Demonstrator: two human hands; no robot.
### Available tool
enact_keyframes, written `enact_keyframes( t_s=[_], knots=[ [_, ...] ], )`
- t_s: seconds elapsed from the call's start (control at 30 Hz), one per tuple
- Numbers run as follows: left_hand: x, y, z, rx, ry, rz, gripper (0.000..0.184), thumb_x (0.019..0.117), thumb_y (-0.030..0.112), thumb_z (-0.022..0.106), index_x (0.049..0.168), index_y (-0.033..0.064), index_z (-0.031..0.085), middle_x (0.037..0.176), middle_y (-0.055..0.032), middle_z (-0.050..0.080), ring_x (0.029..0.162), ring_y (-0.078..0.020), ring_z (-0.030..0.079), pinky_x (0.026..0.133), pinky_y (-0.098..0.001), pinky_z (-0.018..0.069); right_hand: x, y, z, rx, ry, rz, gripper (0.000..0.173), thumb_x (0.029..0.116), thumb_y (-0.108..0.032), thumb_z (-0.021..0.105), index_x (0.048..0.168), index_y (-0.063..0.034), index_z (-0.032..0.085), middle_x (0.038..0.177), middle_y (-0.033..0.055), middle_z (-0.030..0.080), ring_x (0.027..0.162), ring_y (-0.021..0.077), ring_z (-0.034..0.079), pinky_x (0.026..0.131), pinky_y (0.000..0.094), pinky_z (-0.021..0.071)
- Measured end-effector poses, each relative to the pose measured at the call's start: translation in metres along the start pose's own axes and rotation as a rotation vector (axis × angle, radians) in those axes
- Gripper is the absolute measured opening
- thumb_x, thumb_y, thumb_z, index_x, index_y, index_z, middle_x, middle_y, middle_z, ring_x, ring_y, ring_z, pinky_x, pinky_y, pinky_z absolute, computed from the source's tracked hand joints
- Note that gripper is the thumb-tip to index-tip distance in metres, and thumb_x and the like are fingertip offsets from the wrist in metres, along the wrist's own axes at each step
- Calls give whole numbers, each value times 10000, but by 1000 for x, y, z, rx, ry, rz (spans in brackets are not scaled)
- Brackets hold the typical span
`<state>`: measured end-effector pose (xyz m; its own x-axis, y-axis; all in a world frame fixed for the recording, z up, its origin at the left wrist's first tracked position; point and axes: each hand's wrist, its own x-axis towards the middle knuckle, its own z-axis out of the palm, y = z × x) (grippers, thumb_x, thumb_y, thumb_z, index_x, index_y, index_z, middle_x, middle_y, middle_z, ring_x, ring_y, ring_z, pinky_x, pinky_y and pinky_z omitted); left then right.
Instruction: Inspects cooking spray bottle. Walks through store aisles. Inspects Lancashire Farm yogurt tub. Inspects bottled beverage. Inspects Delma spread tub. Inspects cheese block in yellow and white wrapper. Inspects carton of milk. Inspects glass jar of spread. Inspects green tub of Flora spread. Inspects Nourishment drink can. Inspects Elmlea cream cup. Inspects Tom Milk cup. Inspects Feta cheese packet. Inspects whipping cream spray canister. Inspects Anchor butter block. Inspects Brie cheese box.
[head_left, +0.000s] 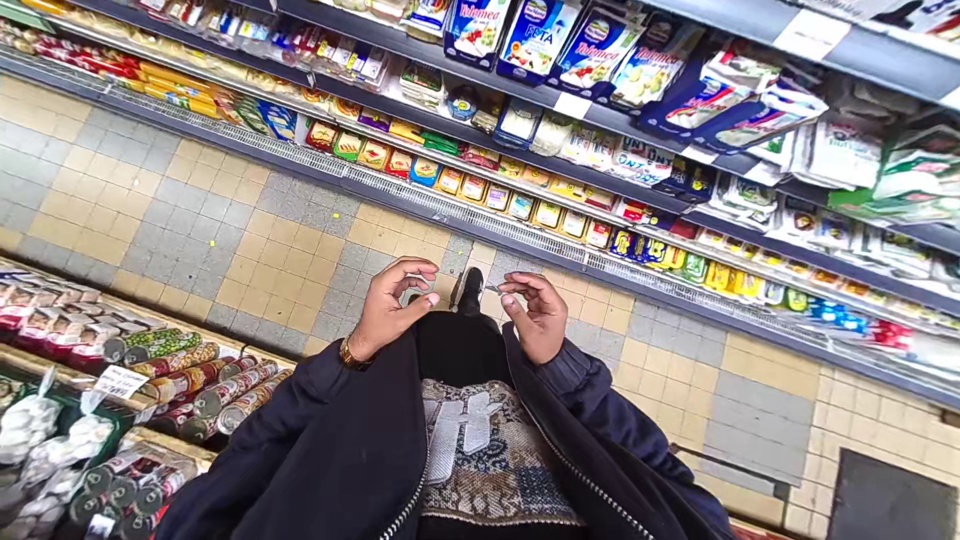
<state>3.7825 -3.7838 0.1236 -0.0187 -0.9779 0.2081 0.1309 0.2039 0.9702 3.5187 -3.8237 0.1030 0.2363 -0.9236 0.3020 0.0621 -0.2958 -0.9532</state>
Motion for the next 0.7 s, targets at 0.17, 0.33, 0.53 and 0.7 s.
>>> enact_keyframes(
  t_s=[0.17,0.33,0.53,0.7],
  knots=[
    [-11,-3,-3,-21,-68,-39,345,907,104,698,1211,-41,625,1231,-154,650,1075,-229,667,881,-366,594,-22,-2,18,-16,28,13,309,960,-171,683,1195,26,649,1144,124,700,950,178,705,833,340,618],
    [-23,-6,-11,-39,-82,-53,328,906,81,689,1201,-45,623,1225,-149,651,1073,-224,671,887,-368,595,-36,-3,32,-1,28,30,296,962,-147,675,1198,28,645,1141,123,706,937,173,711,823,337,621],
    [-31,-6,-23,-56,-39,-70,332,905,65,689,1205,-55,612,1211,-147,659,1059,-220,677,889,-363,595,-34,-7,45,-17,-22,33,299,963,-152,674,1186,45,648,1108,118,713,902,151,710,800,315,620],
    [-37,-4,-33,-70,-10,-53,344,908,64,694,1221,-51,606,1211,-143,660,1054,-216,677,878,-360,596,-28,-9,54,-19,-73,29,299,957,-159,684,1197,18,653,1102,96,720,902,142,710,807,316,618]
  ],
)
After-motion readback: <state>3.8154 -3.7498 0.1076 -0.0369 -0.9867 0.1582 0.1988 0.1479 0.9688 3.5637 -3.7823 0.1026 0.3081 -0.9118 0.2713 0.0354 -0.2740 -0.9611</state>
